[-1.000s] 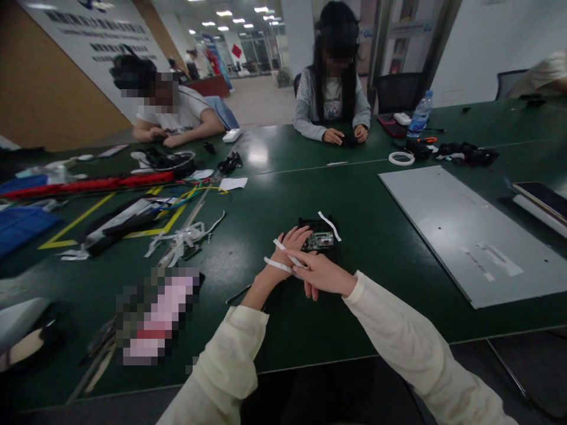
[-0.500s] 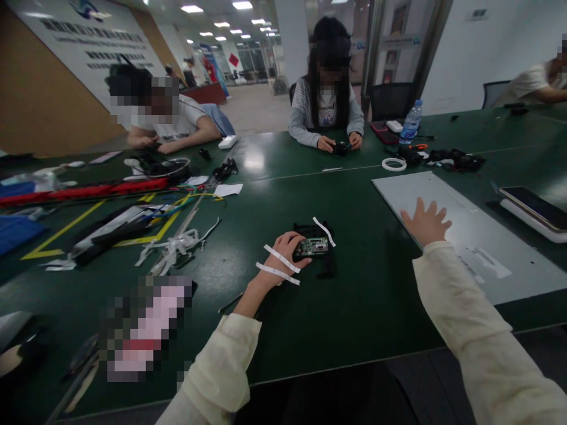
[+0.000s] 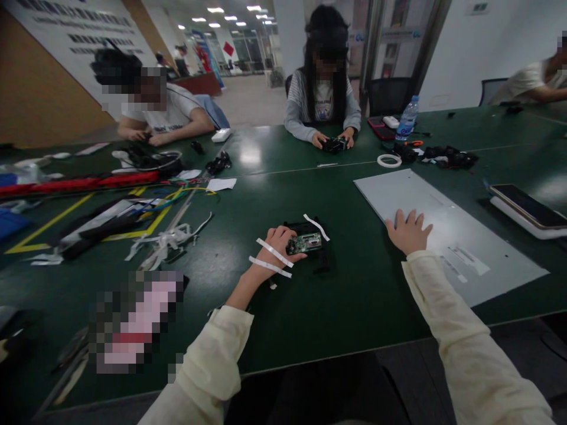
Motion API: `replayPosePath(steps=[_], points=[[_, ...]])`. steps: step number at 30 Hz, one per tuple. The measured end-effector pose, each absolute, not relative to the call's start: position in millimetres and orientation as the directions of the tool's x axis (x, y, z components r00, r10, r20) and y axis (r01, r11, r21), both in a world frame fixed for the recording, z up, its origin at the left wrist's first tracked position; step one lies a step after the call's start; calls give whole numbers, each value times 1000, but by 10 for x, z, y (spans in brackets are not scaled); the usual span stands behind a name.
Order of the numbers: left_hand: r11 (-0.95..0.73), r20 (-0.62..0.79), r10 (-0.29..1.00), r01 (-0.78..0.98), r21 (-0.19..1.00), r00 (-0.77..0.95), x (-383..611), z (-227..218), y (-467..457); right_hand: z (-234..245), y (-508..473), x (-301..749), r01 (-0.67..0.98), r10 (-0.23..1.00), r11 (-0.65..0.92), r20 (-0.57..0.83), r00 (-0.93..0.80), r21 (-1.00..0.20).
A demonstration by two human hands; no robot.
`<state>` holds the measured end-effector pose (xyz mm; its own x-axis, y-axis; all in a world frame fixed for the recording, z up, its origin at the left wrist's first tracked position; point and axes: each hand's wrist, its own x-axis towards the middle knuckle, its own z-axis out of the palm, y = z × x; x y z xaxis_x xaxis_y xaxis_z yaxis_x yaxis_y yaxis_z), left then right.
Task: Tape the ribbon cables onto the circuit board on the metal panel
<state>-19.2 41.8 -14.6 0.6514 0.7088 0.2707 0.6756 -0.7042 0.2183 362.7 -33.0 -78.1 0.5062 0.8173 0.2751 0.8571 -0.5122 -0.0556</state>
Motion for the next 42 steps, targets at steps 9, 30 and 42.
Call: replayPosePath(steps=[9,30,42], points=[[-703,344,708,658,270,616,-170,128,413,-596,-558,3046,972,948,-232,231,218,35],[-742,373,660,646,182,652,-109,428,425,-191,-699,2121,834,852,523,88,-516,-177],[-730,292,684,638,245,669,-104,251,534,-362,-594,2953,980,990,27,143,2,-199]])
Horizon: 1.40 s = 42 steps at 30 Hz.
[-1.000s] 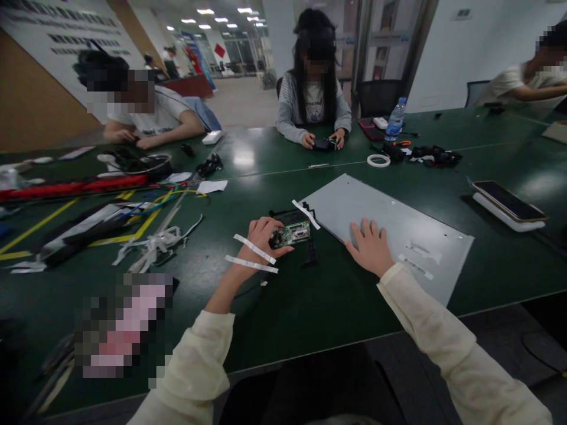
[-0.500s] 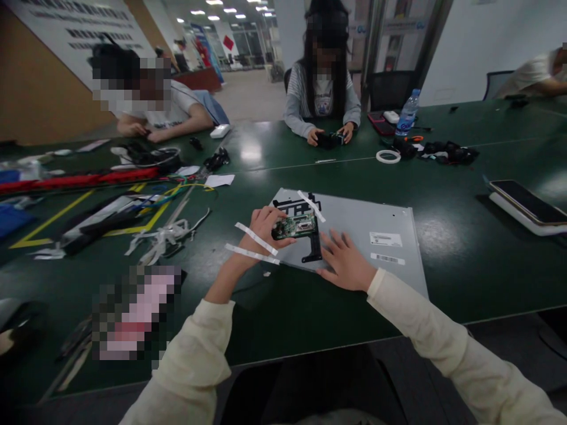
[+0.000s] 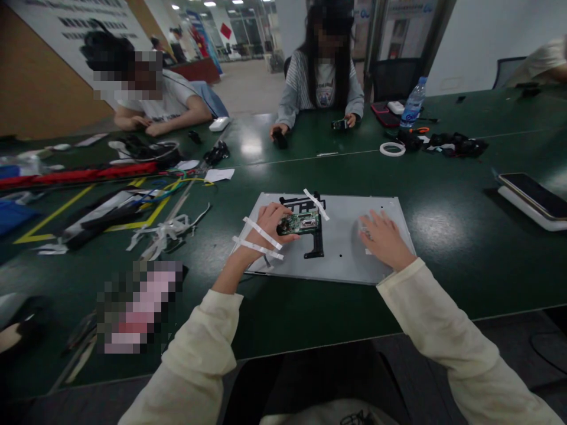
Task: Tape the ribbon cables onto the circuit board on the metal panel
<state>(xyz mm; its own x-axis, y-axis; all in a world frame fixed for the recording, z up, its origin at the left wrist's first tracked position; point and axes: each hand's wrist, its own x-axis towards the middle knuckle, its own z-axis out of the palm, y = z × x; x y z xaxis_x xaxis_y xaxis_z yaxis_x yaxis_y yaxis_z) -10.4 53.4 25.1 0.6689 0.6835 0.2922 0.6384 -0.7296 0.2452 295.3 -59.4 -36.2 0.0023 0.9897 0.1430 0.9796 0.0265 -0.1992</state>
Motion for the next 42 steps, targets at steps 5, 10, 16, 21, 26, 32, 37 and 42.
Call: replayPosePath(steps=[5,10,16,21,26,32,37,42], points=[[-740,290,672,634,226,681,-7,146,550,-589,-583,3169,984,950,-174,257,176,-33],[-747,296,663,633,205,688,-27,125,535,-555,-533,3119,996,970,-74,237,61,47],[-748,295,656,650,135,694,-19,35,535,-500,-427,3079,999,977,28,211,-35,35],[-733,262,674,670,119,691,68,-61,500,-515,-388,3054,998,979,64,195,-66,17],[-720,222,691,682,126,688,101,-132,439,-529,-376,3052,998,980,56,189,-57,11],[-706,224,705,697,126,673,125,-168,417,-517,-382,3039,998,979,53,197,-57,26],[-699,230,712,699,150,663,135,-154,387,-508,-395,3032,998,979,61,195,-64,22],[-655,268,748,741,149,608,114,-141,334,-528,-382,3047,999,980,53,193,-54,8]])
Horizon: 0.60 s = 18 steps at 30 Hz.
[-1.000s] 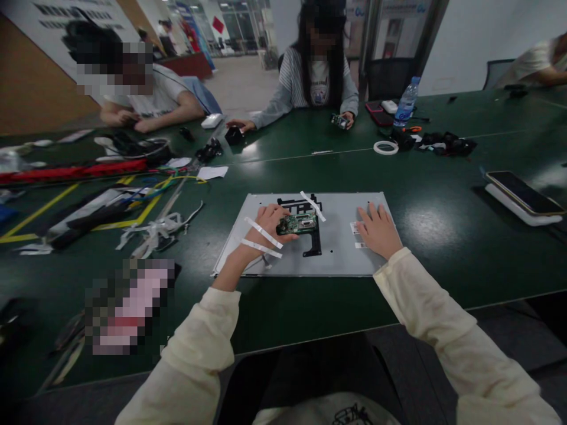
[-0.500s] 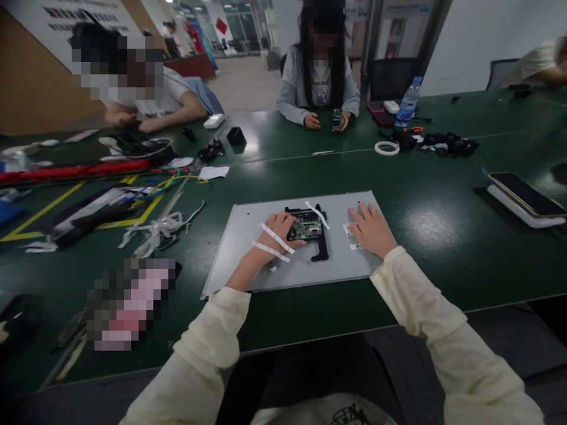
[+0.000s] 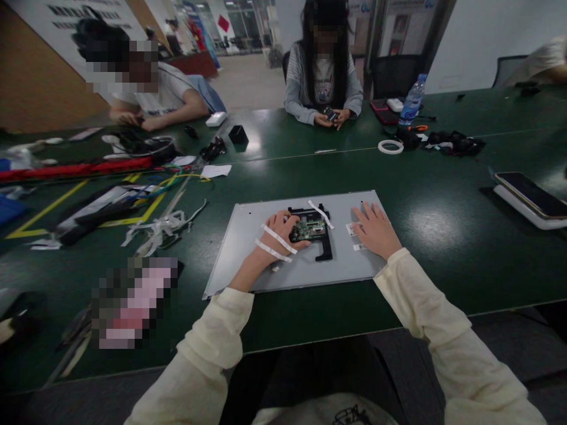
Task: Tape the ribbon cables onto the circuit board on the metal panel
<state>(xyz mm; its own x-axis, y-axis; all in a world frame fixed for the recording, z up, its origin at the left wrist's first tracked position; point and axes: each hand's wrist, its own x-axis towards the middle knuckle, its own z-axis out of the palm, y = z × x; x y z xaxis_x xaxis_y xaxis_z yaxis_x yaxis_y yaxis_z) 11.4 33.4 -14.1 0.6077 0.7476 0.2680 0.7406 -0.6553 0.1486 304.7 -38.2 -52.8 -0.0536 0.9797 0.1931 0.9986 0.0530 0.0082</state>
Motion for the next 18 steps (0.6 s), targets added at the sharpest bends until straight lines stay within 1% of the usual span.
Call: replayPosePath(steps=[2,5,7,10,13,16,18], points=[[-637,278,763,752,170,583,114,-84,318,-543,-372,3055,999,981,49,188,-47,-5],[-632,247,774,735,247,582,155,70,332,-568,-361,3061,999,979,38,201,-30,-36],[-676,227,736,673,300,638,214,167,372,-573,-362,3057,998,978,27,210,-13,-64],[-748,243,660,590,305,711,340,190,454,-528,-374,3017,993,972,31,236,-3,-114],[-756,247,651,587,289,717,468,47,525,-402,-389,2899,976,965,105,255,-54,-192],[-744,239,668,618,255,705,552,-134,563,-258,-384,2713,932,951,233,263,-159,-278],[-752,258,659,615,237,706,573,-207,568,-199,-364,2588,904,932,310,283,-227,-294]])
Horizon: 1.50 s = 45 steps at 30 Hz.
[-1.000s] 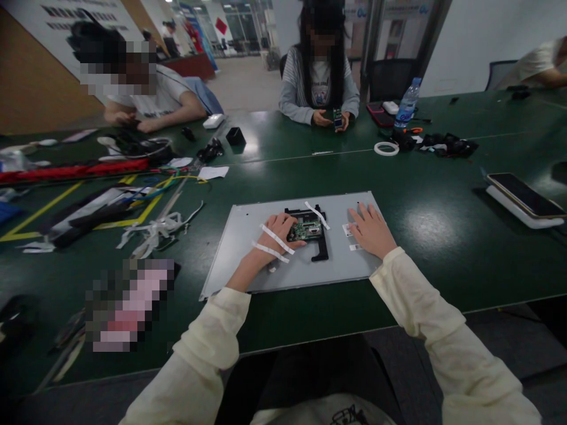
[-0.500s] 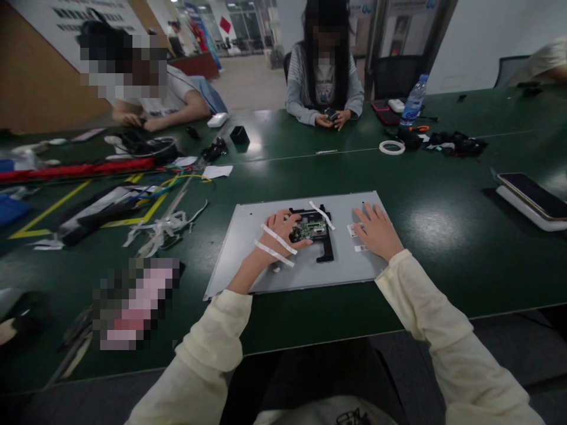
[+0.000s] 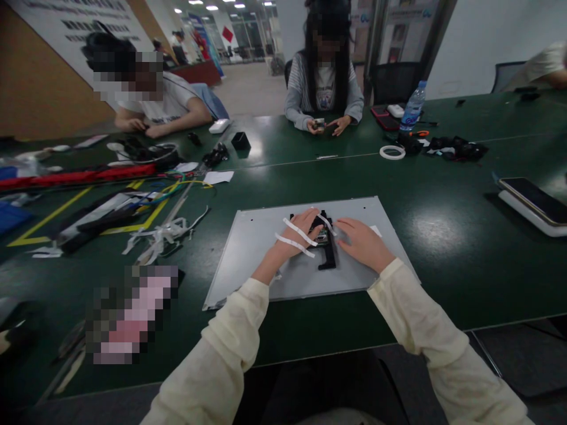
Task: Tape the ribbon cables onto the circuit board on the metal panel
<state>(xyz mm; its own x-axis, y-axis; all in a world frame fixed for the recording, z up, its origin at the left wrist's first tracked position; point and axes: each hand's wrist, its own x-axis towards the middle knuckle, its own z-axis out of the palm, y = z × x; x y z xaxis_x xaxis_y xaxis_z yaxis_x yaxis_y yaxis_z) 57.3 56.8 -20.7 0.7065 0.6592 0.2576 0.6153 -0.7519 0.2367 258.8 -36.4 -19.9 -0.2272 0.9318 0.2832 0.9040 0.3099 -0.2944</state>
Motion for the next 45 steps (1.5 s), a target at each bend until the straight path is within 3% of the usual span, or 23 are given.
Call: replayPosePath(steps=[6,12,19,27,36,45], points=[[-754,292,657,615,233,695,567,-241,558,-252,-298,2442,896,910,359,311,-274,-261],[-762,311,646,615,204,697,569,-302,591,-320,-326,2499,941,910,329,293,-293,-82],[-768,285,639,616,176,715,579,-276,600,-317,-370,2503,941,879,339,351,-322,14],[-779,296,623,609,149,724,577,-242,582,-362,-342,2505,904,855,424,353,-381,-50],[-757,278,644,647,93,713,606,-212,537,-285,-343,2486,899,888,410,293,-354,-156],[-740,202,669,666,91,715,630,-142,563,-249,-462,2493,919,910,369,257,-325,-143]])
